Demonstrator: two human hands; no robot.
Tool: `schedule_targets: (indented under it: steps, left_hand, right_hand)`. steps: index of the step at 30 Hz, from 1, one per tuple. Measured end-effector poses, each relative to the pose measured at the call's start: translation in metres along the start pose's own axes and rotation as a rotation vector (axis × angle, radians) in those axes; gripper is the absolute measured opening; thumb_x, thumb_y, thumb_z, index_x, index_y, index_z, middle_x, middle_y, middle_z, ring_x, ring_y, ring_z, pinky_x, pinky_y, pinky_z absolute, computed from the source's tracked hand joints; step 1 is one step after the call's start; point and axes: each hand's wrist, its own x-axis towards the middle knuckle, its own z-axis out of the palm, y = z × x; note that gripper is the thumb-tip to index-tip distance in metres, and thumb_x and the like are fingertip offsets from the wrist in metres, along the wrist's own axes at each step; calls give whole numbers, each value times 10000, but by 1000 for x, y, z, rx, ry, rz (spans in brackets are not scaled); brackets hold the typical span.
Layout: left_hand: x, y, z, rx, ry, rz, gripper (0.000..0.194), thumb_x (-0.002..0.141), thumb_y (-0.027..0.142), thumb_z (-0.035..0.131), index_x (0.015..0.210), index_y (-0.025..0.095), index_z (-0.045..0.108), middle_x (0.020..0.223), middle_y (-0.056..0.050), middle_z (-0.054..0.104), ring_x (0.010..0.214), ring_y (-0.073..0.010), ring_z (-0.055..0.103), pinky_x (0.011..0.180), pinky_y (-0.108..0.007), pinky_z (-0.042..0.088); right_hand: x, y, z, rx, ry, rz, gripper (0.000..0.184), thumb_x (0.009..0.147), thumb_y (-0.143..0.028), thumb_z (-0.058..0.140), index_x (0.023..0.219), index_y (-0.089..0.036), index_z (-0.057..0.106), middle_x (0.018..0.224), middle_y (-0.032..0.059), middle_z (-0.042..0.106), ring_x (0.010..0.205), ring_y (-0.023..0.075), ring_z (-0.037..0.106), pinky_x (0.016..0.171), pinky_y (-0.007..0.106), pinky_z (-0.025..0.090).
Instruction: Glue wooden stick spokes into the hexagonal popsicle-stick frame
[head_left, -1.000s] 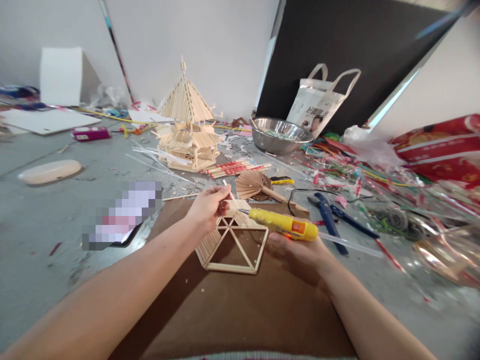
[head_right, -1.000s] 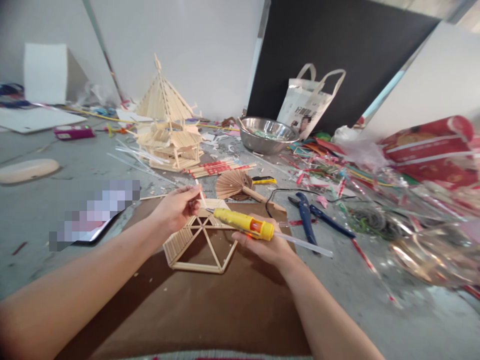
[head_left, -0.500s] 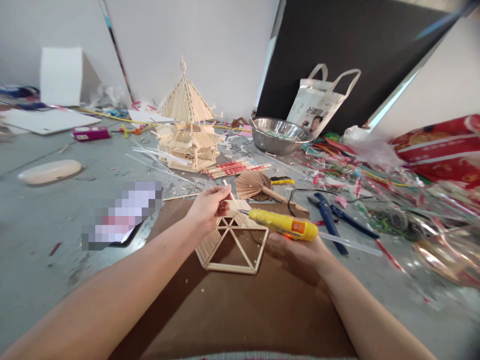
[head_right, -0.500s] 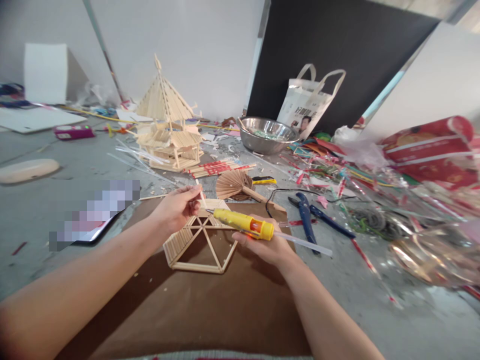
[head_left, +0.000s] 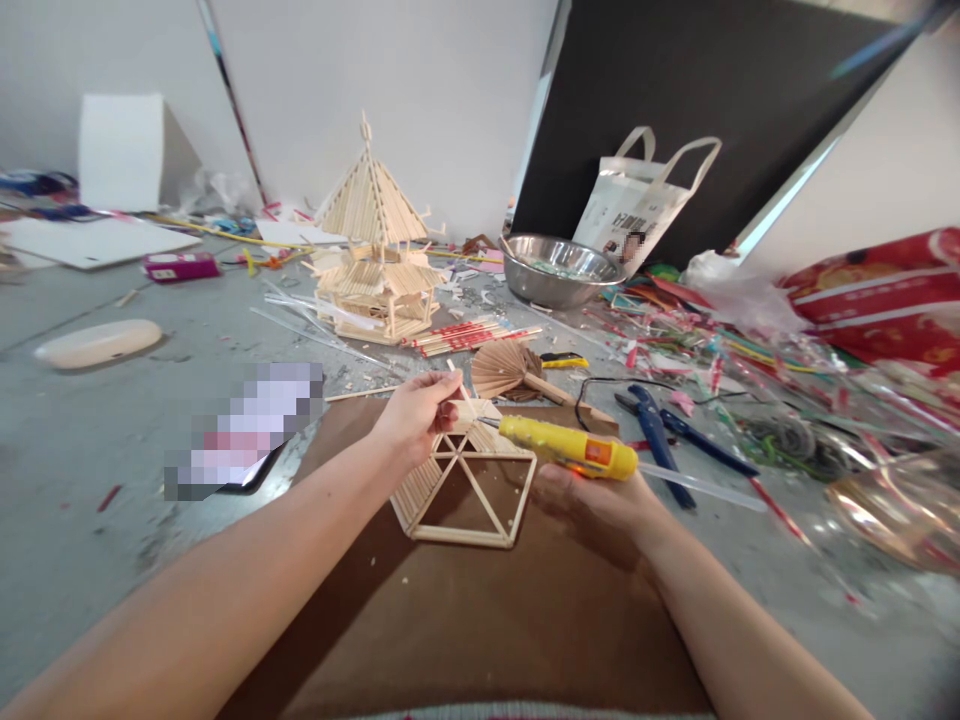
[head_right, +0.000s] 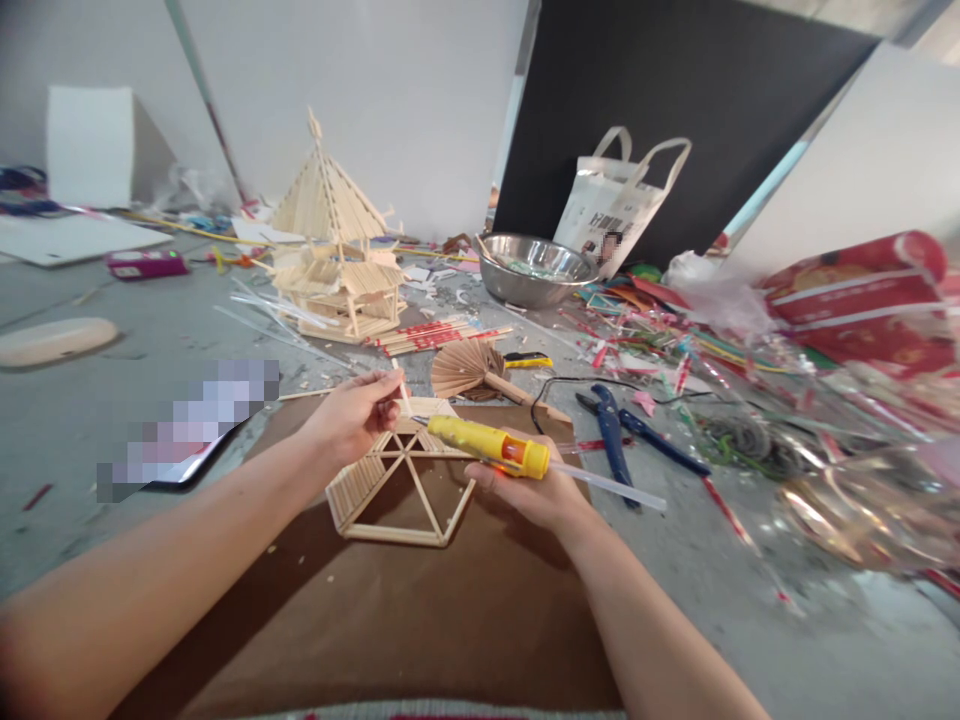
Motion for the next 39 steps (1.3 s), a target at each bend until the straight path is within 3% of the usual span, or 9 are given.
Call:
schedule_targets:
  steps: [6, 11, 18, 34, 39]
  left_hand:
    - [-1, 0, 1, 36, -54, -8, 200, 587, 277, 645, 608, 139, 501, 508, 47, 491, 366, -18, 408, 346, -138, 293]
    - [-7, -2, 5, 280, -176, 67, 198, 591, 296, 635, 632, 132, 533, 506, 37, 500, 346, -15, 377, 330, -140, 257]
    - [-10, -6, 7, 537, -246, 147, 197, 632, 320, 580, 691, 132, 586, 551, 13, 521, 362, -16, 333, 333, -140, 217]
    - [-9, -8, 5, 592, -252, 185, 236, 632, 373, 566, 719, 158, 611, 542, 23, 504, 376, -26, 334, 357, -151, 257]
    - [-10, -7, 5, 613, -254, 192, 223, 646, 363, 557, 715, 157, 607, 556, 21, 501, 402, -30, 360, 374, -148, 280]
  right_hand:
    - [1, -3, 1, -11, 64, 17, 165, 626, -361, 602, 706, -216, 591, 602, 0, 560, 550, 134, 523, 470, 252, 426]
    - [4, -11, -2, 133, 93, 103, 231, 633, -415, 580, 647, -187, 542, 428, -42, 447, 358, 67, 397, 328, 198, 324]
    - [4, -10, -4, 198, 161, 181, 288, 598, -443, 605, 596, -178, 492, 419, -41, 446, 339, 68, 400, 319, 203, 317]
    - [5, -10, -4, 184, 175, 188, 297, 597, -448, 604, 595, -178, 480, 420, -43, 447, 330, 62, 392, 309, 200, 317]
    - [5, -10, -5, 180, 164, 130, 245, 625, -407, 598, 659, -184, 504, 452, -43, 469, 341, 60, 401, 311, 196, 328]
